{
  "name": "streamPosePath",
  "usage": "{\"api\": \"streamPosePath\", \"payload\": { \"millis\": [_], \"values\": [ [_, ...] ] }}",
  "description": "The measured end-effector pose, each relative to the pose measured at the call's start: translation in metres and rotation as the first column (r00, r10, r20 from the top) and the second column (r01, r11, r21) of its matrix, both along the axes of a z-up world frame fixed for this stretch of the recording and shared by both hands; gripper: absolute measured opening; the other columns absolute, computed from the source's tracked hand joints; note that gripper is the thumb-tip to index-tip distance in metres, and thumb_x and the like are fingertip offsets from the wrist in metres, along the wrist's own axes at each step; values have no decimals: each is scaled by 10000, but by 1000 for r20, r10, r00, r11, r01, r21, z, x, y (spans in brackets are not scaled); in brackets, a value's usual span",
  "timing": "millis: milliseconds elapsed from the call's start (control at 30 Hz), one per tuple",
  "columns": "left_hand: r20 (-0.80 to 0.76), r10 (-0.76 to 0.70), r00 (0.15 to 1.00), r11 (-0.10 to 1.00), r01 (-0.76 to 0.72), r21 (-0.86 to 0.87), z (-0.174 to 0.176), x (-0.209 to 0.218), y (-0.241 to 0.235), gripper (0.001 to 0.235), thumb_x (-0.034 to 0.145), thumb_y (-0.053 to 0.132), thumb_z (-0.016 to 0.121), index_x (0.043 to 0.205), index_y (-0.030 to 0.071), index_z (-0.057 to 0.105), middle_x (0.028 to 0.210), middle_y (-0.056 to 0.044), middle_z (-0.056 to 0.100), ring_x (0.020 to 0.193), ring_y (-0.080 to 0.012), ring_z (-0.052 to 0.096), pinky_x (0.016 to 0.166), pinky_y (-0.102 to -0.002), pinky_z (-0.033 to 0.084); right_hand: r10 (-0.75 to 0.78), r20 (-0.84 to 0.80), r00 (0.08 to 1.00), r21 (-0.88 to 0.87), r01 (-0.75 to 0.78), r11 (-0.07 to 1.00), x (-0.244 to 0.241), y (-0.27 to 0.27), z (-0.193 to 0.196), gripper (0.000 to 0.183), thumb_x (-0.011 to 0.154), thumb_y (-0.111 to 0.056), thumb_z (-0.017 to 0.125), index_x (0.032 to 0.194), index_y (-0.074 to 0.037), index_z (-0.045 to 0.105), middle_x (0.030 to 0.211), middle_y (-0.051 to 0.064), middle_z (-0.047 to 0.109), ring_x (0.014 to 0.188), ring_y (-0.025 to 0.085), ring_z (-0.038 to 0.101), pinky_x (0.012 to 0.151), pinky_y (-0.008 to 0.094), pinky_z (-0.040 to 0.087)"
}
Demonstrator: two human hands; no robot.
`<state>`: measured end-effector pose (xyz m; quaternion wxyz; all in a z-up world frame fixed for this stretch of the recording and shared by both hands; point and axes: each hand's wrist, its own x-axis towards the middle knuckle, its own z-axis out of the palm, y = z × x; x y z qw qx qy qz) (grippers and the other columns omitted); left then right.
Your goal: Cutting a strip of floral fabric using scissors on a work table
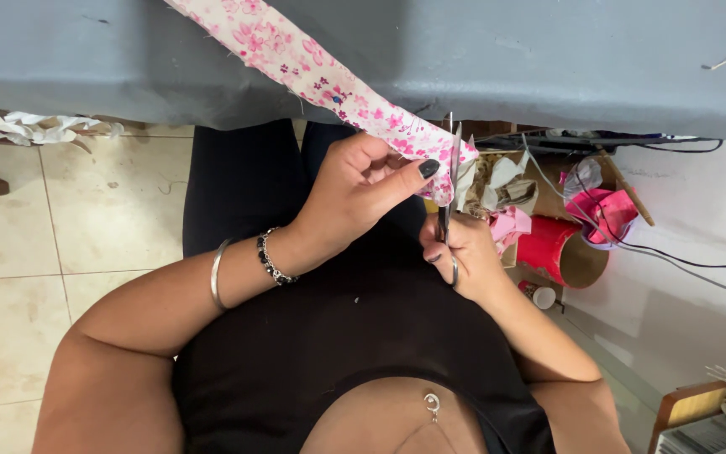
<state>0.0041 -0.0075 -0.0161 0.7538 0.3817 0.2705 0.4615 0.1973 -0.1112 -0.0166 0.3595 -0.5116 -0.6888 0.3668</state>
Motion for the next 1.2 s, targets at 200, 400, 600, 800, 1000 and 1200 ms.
{"api": "streamPosePath", "payload": {
  "millis": [200,400,600,800,1000,1200],
  "values": [
    [34,15,999,1000,-15,-4,20,-1,3,152,903,54,755,806,-33,677,719,-72,669,757,-43,602,653,-242,560,10,-1,1000,8,-10,1000,4,-1,0,457,998,-529,601,784,-126,630,586,24,532,498,249,540,505,347,481],
    [28,-13,1000,1000,13,0,9,-5,2,117,908,59,751,869,-44,712,755,-105,707,761,-76,660,689,-263,586,18,56,998,17,-19,1000,7,0,8,430,990,-501,631,780,-126,630,573,35,535,485,273,548,487,363,479],
    [5,-10,1000,1000,10,12,1,-9,1,129,911,66,758,861,-43,710,746,-103,702,766,-61,636,662,-253,573,29,100,995,34,-32,999,9,1,10,423,986,-503,633,772,-138,637,565,27,541,485,272,562,486,360,486],
    [-122,103,987,981,-81,174,30,-17,0,179,878,88,797,889,-58,696,792,-126,708,832,-98,640,720,-296,568,55,145,988,38,-61,997,9,5,17,423,987,-510,621,774,-145,641,559,32,543,478,288,569,481,372,493],
    [-271,217,938,911,-95,402,52,-37,-14,291,946,131,725,1154,77,528,1130,-50,562,1076,-157,603,992,-283,510,101,285,953,-32,-96,995,2,6,33,501,1037,-579,384,751,-196,535,689,-52,582,587,139,563,580,309,423],
    [-303,246,921,777,0,630,45,-36,-19,416,1044,76,640,1432,83,491,1417,-108,602,1304,-267,578,1188,-378,463,95,250,964,-10,-95,995,-5,8,33,502,1017,-613,403,768,-195,528,693,-58,572,584,119,565,562,291,443]
  ]
}}
